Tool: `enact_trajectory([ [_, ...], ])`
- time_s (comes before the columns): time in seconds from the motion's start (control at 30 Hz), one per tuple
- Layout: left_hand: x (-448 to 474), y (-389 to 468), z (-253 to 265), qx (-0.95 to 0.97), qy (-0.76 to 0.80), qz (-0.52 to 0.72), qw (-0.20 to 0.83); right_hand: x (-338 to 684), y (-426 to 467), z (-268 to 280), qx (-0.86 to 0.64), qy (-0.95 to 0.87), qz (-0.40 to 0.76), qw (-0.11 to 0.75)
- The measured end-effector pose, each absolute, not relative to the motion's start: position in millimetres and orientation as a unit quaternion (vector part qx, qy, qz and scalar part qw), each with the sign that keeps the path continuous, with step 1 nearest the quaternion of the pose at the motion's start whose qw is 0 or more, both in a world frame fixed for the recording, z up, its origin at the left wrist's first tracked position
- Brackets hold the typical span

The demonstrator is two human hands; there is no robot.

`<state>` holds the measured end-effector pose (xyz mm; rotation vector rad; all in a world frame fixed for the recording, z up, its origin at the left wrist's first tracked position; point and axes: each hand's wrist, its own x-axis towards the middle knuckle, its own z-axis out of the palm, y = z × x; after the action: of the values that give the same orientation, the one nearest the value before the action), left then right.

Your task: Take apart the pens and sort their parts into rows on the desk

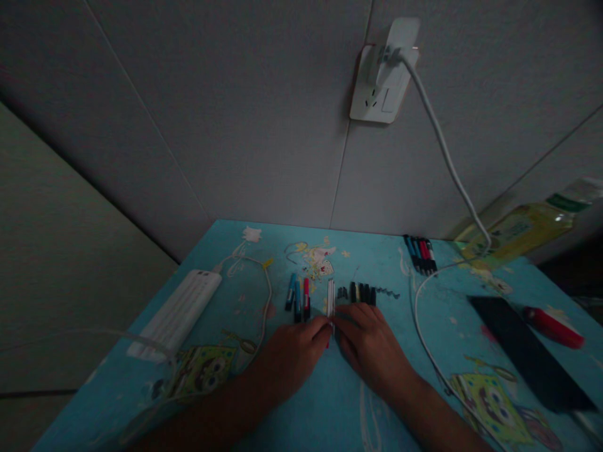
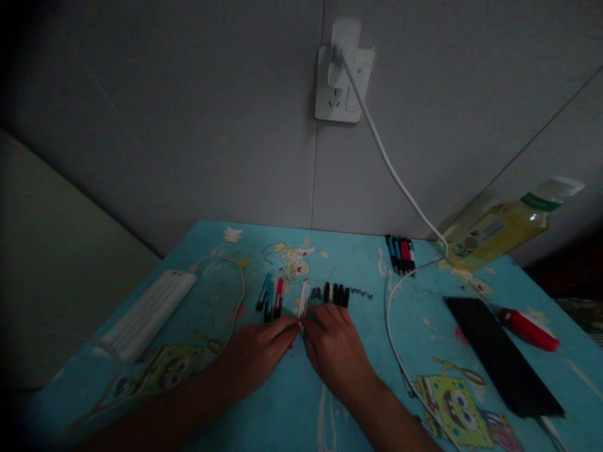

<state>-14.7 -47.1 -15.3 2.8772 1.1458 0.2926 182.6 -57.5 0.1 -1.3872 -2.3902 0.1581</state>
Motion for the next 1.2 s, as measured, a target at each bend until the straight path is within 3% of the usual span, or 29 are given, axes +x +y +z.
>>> enact_trajectory([
  [1.2,-15.7,-46.5,-17.2,0.925,0.367,0.097,0.009,183.7,-55.5,-6.2,-0.516,-0.84,0.027,0.163],
])
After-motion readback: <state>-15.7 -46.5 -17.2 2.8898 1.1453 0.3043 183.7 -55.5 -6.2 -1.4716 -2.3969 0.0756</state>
